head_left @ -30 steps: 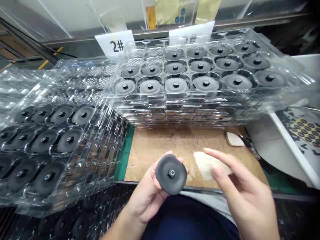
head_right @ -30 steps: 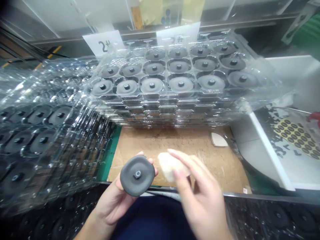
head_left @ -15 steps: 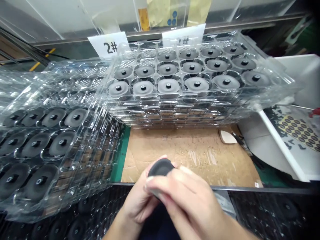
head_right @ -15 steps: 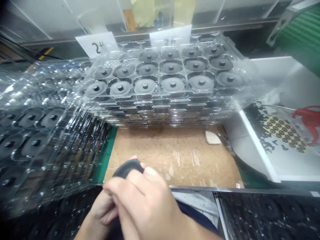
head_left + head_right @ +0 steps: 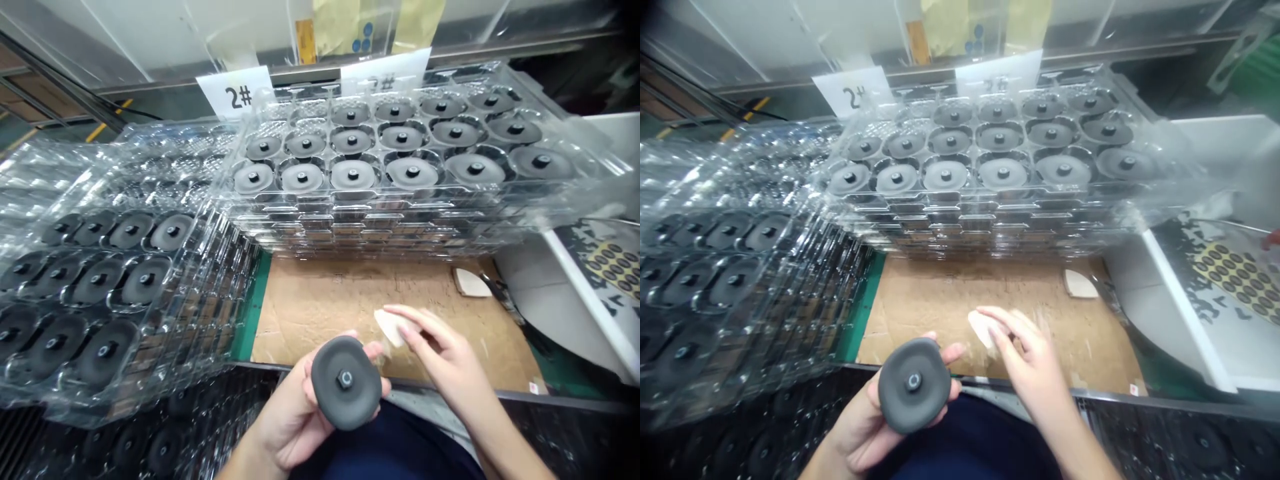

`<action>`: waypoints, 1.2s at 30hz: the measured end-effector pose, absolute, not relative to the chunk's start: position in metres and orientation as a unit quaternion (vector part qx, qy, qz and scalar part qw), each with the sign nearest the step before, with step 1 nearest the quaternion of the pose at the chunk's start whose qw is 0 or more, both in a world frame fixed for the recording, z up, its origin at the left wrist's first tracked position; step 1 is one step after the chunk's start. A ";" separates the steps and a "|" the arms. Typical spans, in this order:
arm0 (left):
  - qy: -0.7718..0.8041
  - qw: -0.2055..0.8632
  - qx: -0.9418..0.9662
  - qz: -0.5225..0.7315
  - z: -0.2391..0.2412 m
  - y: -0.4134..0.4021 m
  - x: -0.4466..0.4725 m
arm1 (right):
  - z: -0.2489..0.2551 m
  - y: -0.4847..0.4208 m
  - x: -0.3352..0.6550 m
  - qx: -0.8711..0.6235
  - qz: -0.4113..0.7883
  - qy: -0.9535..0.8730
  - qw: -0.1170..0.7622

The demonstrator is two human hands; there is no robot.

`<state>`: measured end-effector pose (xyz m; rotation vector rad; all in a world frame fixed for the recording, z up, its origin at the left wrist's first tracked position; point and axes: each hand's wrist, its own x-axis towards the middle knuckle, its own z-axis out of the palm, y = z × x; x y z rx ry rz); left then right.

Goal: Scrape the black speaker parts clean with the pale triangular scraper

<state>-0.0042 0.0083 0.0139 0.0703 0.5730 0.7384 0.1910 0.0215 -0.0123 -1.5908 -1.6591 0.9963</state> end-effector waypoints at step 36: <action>0.410 0.722 0.084 0.550 -0.003 0.009 0.011 | -0.016 -0.001 0.188 -0.630 0.351 -0.602 0.341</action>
